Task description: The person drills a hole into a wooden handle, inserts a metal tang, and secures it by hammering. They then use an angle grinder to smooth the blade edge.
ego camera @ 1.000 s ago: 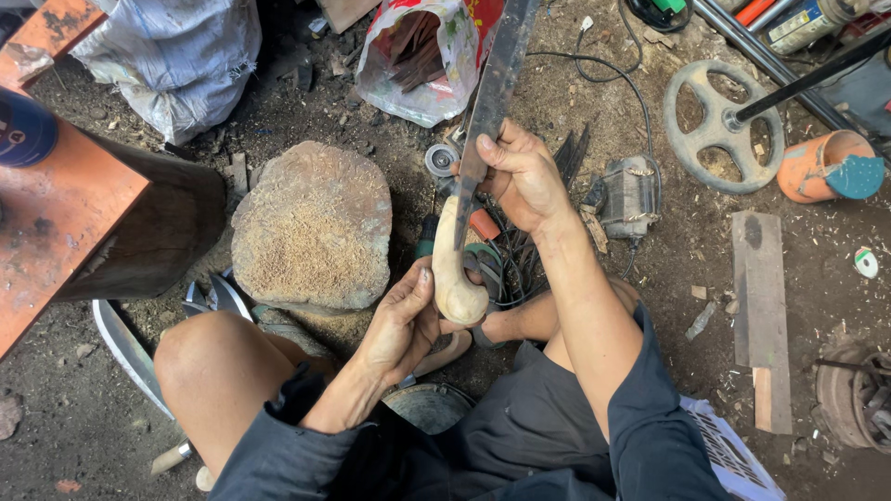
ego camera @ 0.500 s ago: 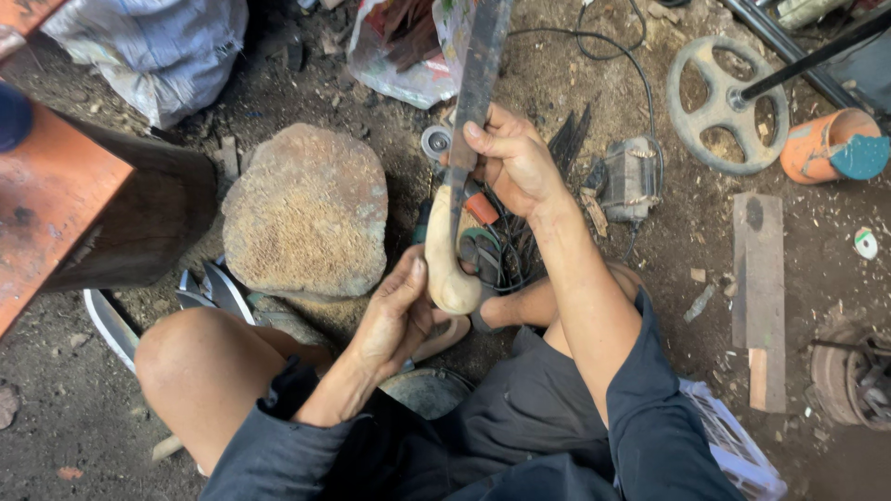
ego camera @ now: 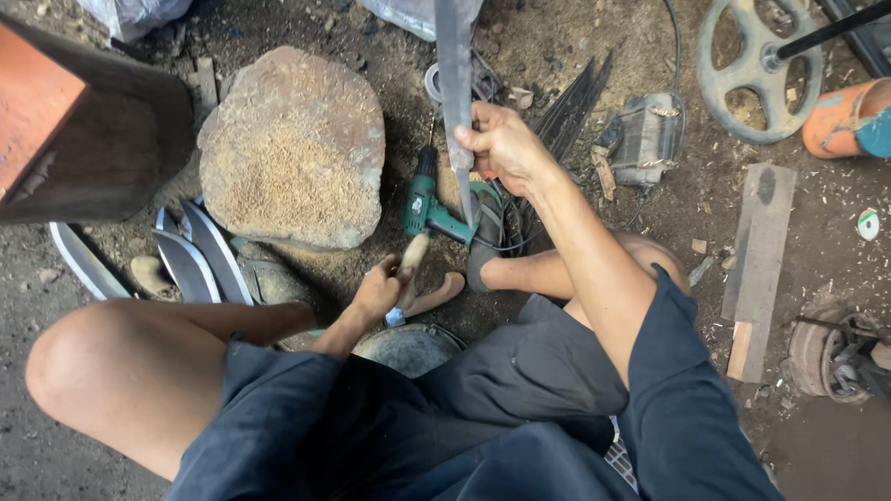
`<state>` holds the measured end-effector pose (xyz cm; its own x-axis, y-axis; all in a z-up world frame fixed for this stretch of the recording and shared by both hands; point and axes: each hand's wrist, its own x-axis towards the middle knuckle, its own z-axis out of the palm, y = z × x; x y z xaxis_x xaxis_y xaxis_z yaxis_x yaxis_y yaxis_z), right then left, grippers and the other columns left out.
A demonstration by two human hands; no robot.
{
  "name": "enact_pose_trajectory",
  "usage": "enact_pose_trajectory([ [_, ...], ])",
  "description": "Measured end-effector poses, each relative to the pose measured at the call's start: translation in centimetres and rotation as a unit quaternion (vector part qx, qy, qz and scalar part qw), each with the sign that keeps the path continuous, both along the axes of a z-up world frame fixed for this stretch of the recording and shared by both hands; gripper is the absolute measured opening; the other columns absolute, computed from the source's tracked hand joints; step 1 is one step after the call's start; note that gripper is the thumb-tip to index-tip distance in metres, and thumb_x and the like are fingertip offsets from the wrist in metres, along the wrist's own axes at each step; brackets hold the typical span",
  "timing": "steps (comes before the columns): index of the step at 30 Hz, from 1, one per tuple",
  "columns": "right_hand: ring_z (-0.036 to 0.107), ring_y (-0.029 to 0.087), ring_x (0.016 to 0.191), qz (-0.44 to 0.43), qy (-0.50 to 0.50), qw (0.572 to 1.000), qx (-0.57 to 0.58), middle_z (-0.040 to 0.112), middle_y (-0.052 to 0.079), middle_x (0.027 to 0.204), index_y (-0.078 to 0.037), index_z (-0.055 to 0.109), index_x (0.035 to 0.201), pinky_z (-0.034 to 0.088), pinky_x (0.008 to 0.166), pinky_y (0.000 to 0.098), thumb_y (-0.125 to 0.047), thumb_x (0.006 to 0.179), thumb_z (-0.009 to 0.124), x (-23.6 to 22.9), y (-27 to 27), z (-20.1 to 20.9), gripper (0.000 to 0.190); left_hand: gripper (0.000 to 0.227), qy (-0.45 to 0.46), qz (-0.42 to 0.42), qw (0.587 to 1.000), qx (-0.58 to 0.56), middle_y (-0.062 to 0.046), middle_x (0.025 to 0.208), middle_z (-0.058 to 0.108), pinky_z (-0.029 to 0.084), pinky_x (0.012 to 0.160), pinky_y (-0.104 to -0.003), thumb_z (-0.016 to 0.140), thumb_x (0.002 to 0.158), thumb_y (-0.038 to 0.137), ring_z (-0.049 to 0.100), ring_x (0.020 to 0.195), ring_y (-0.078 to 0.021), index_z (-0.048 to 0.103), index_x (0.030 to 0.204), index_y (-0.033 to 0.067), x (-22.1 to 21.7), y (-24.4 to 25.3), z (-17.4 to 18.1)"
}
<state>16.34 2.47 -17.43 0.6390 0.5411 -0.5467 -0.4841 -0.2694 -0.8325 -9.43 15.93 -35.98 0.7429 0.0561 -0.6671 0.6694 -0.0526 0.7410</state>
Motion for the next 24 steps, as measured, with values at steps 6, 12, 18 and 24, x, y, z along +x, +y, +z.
enact_pose_trajectory([
  [6, 0.073, 0.018, 0.077, 0.072, 0.03, 0.994, -0.077, 0.071, 0.007, 0.091, -0.004, 0.063, 0.125, 0.063, 0.071, 0.0345, -0.004, 0.095, 0.061, -1.5, 1.5, -4.3, 0.031, 0.053, 0.047, -0.164, 0.959, 0.228, -0.022, 0.122, 0.073, 0.056, 0.098, -0.047, 0.065, 0.094, 0.024, 0.07, 0.112, -0.0377, 0.057, 0.145, 0.0152, 0.9, 2.3, 2.1],
  [12, 0.072, 0.018, 0.079, 0.21, 0.079, 0.974, 0.018, 0.07, 0.006, 0.095, 0.002, 0.068, 0.122, 0.058, 0.072, 0.0318, -0.005, 0.096, 0.066, -1.0, 3.5, -6.2, 0.027, 0.087, -0.357, -0.273, 0.571, 0.687, -0.015, 0.161, 0.037, 0.03, 0.118, -0.056, 0.055, 0.067, -0.001, 0.036, 0.147, -0.0332, 0.041, 0.149, 0.0209, 10.5, 11.1, 11.0],
  [18, 0.076, 0.026, 0.091, 0.313, 0.226, 0.915, 0.119, 0.071, 0.015, 0.1, 0.008, 0.065, 0.121, 0.057, 0.077, 0.0332, -0.017, 0.107, 0.064, 2.6, 2.8, -11.6, 0.028, 0.03, -0.281, -0.45, 0.618, 0.58, -0.002, 0.126, 0.061, 0.037, 0.122, -0.045, 0.043, 0.107, 0.02, 0.053, 0.128, -0.0219, 0.051, 0.136, 0.0239, 14.2, 16.7, 13.2],
  [24, 0.054, 0.034, 0.131, 0.12, -0.152, 0.93, -0.313, 0.054, 0.022, 0.139, 0.0, 0.043, 0.147, 0.042, 0.107, 0.0476, -0.034, 0.093, 0.075, 10.4, -3.0, -24.7, 0.071, 0.029, -0.163, -0.37, 0.803, 0.438, -0.004, 0.103, 0.068, 0.052, 0.093, -0.044, 0.036, 0.108, 0.023, 0.06, 0.1, -0.0212, 0.062, 0.122, 0.0248, 15.2, 20.1, 11.5],
])
